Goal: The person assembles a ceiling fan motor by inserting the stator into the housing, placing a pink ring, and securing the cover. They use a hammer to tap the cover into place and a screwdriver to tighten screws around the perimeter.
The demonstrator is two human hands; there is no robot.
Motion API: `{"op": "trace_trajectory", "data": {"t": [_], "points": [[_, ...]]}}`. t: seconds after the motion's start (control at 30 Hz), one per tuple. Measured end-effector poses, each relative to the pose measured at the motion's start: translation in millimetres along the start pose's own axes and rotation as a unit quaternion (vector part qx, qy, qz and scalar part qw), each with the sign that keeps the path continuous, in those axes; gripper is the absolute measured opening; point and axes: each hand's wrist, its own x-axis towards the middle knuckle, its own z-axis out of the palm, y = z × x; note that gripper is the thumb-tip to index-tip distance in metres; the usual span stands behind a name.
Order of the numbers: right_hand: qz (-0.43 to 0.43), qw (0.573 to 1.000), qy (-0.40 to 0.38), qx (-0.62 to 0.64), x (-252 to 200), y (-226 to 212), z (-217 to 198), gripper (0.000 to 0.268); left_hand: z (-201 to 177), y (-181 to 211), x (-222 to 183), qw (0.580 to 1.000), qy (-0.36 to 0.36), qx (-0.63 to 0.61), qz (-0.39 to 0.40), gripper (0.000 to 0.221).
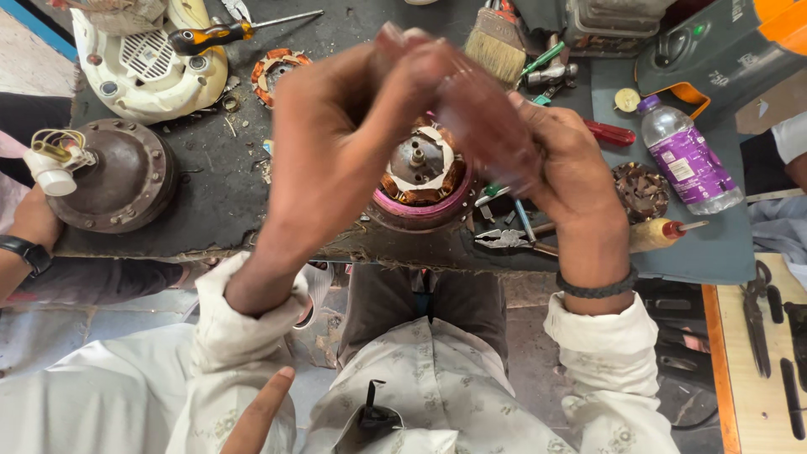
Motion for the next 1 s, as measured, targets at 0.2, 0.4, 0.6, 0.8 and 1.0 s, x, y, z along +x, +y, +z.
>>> {"op": "trace_trajectory", "data": {"t": [0.2,0.4,0.6,0.8,1.0], "points": [[-0.056,0.99,-0.059,0.113,-11,8,-10,0.048,23,34,33,0.98,-0.028,0.123,0.152,0.032],[-0.008,0.982,-0.032,0.185,-13,14,-15,0.047,37,29,43,0.955,0.013,0.112,0.273,0.025],[0.016,0.983,-0.092,0.159,-9,23,-21,0.051,37,31,46,0.951,0.028,0.16,0.263,0.024],[-0.028,0.989,-0.078,0.12,-8,23,-22,0.044,36,32,43,0.975,0.04,0.16,0.15,0.025],[-0.08,0.995,-0.03,-0.055,4,-2,-12,0.037,11,-2,1,0.952,0.063,0.207,0.215,0.074]]}}
